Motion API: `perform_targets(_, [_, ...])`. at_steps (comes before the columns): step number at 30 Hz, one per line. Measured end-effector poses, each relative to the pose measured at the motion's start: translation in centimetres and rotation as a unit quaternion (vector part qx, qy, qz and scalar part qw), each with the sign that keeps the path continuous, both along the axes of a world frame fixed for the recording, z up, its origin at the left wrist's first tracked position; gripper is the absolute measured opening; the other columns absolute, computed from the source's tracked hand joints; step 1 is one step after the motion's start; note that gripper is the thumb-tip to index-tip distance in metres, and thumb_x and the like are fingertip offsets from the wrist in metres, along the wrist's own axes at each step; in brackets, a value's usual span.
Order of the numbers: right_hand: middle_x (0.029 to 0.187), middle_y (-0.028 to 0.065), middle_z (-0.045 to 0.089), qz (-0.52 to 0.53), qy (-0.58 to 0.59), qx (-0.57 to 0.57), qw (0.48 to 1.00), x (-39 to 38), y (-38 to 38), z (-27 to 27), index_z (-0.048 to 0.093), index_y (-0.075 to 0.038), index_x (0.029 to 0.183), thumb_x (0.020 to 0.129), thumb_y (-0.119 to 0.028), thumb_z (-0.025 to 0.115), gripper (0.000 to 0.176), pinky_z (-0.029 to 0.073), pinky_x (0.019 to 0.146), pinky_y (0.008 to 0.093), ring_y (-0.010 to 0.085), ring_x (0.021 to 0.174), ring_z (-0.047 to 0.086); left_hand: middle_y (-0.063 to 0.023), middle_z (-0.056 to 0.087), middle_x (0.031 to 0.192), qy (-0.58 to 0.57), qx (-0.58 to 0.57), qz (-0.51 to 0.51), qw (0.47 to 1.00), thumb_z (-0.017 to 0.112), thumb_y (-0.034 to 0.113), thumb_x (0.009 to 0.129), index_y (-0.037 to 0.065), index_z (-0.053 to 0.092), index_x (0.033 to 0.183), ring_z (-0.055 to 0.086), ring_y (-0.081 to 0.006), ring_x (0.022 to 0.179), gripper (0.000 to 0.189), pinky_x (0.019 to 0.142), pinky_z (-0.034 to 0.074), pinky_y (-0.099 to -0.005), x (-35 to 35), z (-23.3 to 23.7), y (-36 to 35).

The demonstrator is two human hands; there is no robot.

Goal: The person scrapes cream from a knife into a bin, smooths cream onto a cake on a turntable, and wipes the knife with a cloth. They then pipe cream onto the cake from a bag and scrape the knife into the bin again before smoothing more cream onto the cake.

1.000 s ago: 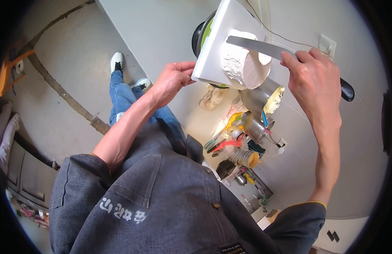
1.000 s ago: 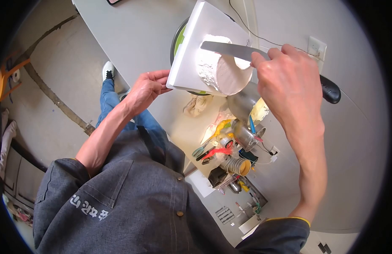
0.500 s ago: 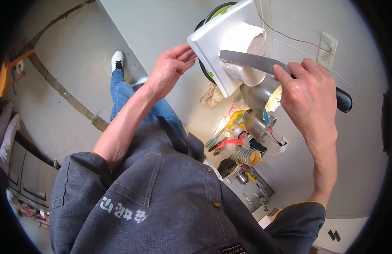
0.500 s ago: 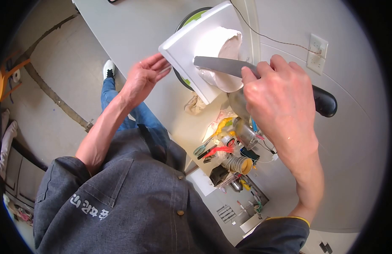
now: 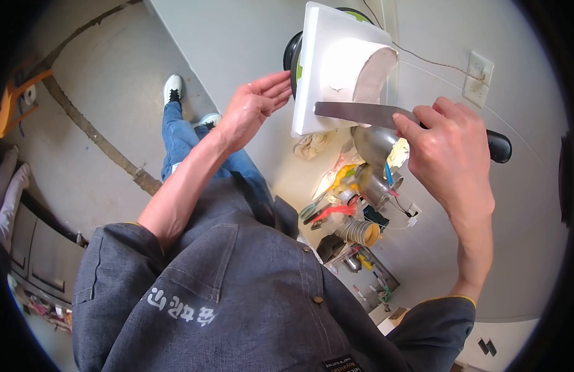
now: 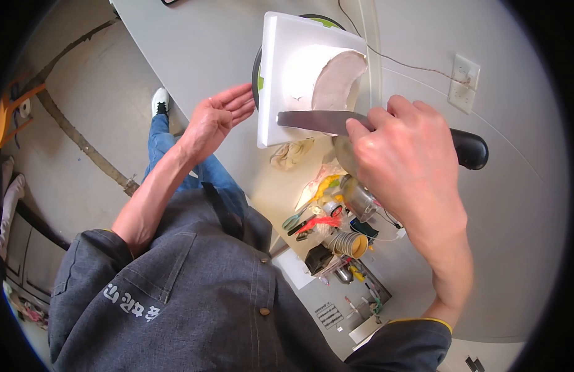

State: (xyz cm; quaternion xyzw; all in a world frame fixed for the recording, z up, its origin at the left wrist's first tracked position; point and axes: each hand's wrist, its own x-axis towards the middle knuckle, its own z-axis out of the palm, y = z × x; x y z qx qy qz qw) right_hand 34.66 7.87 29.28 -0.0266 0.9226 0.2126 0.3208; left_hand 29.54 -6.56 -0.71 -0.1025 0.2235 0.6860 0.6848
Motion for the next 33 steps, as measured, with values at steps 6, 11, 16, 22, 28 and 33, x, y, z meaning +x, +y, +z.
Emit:
perform_targets(6, [0.071,0.0048,0.063,0.009,0.090,0.082,0.992,-2.1,0.8,1.1,0.076,-0.013,0.092,0.072,-0.004,0.074,0.022,0.053,0.060,0.0401,0.0246,0.073,0.064,-0.0252,0.051,0.157,0.013,0.011,-0.029,0.999,0.035,-0.020,0.074,-0.013,0.040,0.156,0.053,-0.0276,0.146,0.082,0.128,0.038,-0.0376,-0.3,-0.1,-0.2])
perform_targets(11, [0.071,0.0060,0.066,-0.003,0.051,0.084,0.995,-2.5,2.4,0.3,0.077,-0.013,0.092,0.076,-0.005,0.074,0.019,0.054,0.060,0.0397,0.0249,0.070,0.066,-0.0231,0.054,0.156,0.016,0.008,-0.044,0.999,0.037,-0.017,0.075,-0.010,0.041,0.157,0.057,-0.0256,0.141,0.083,0.123,0.042,-0.0351,-0.4,-0.2,-0.1])
perform_targets(16, [0.069,0.0054,0.066,-0.005,0.023,0.063,0.998,-2.3,1.7,-0.2,0.076,-0.011,0.088,0.078,-0.007,0.074,0.011,0.054,0.060,0.0393,0.0246,0.070,0.067,-0.0221,0.055,0.156,0.024,0.003,-0.042,0.999,0.038,-0.015,0.074,-0.008,0.041,0.158,0.057,-0.0253,0.141,0.084,0.122,0.042,-0.0340,-0.5,0.2,-0.1])
perform_targets(22, [0.068,0.0046,0.065,0.006,0.002,0.061,0.998,-1.5,0.7,-0.4,0.073,-0.010,0.080,0.074,-0.008,0.074,0.007,0.053,0.060,0.0378,0.0233,0.070,0.066,-0.0213,0.050,0.161,0.065,0.011,-0.044,0.997,0.038,-0.014,0.071,-0.009,0.038,0.159,0.053,-0.0255,0.145,0.088,0.126,0.035,-0.0346,-1.5,0.3,0.6])
perform_targets(28, [0.068,0.0038,0.065,-0.006,-0.029,0.037,0.999,-0.9,0.0,-0.4,0.070,-0.010,0.076,0.069,-0.008,0.073,0.008,0.054,0.063,0.0381,0.0235,0.072,0.067,-0.0197,0.056,0.156,0.085,0.011,0.016,0.996,0.039,-0.015,0.075,-0.010,0.042,0.157,0.053,-0.0233,0.144,0.082,0.120,0.037,-0.0302,-1.3,-0.1,0.9])
perform_targets(33, [0.067,0.0066,0.066,-0.105,-0.075,-0.090,0.988,0.9,0.0,0.0,0.069,-0.009,0.076,0.068,-0.007,0.075,0.010,0.055,0.064,0.0415,0.0268,0.074,0.070,-0.0216,0.058,0.151,0.051,0.024,-0.013,0.998,0.039,-0.017,0.071,-0.013,0.048,0.150,0.054,-0.0294,0.144,0.079,0.127,0.038,-0.0395,-1.4,-0.3,0.5])
